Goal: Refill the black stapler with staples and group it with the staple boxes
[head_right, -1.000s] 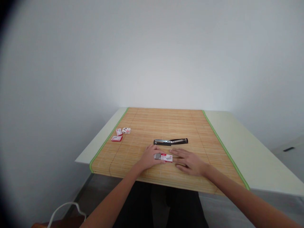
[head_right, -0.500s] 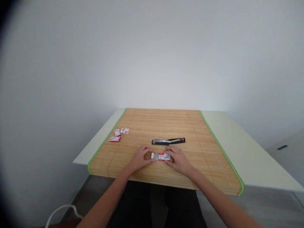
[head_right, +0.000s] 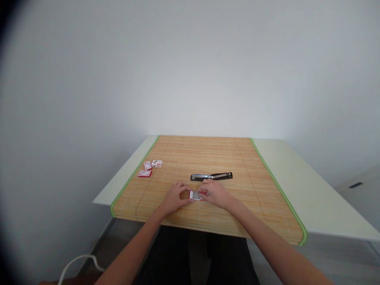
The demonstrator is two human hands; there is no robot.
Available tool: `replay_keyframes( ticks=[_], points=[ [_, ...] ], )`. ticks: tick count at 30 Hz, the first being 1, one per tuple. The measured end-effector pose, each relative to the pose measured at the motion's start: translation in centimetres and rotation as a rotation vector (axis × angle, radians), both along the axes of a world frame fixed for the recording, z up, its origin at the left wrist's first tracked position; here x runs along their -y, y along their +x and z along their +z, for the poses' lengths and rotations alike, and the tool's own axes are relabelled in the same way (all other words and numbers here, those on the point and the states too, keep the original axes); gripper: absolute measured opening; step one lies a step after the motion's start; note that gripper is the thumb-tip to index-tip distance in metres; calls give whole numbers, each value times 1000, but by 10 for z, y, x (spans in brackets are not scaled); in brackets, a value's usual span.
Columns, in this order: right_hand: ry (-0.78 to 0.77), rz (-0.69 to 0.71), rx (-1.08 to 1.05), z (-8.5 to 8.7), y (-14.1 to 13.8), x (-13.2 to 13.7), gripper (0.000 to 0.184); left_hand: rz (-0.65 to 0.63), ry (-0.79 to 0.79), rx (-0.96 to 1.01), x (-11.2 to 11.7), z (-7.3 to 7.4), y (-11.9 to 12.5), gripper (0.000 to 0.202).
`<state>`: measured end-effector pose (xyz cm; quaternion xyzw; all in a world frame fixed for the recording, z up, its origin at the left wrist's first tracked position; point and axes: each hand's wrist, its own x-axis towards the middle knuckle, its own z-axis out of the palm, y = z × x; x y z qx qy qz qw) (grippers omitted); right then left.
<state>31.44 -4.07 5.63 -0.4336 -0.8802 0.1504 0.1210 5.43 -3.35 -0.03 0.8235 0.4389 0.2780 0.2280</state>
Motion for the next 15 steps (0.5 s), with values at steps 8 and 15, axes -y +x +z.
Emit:
replay_keyframes(
  ticks=[8,15],
  points=[
    [-72,122,192,6,-29,-32,12,-6,-5,-19,0,1,-1,46],
    [-81,151,194,6,-28,-28,19,-8,5,-14,-1,0,-1,47]
  ],
)
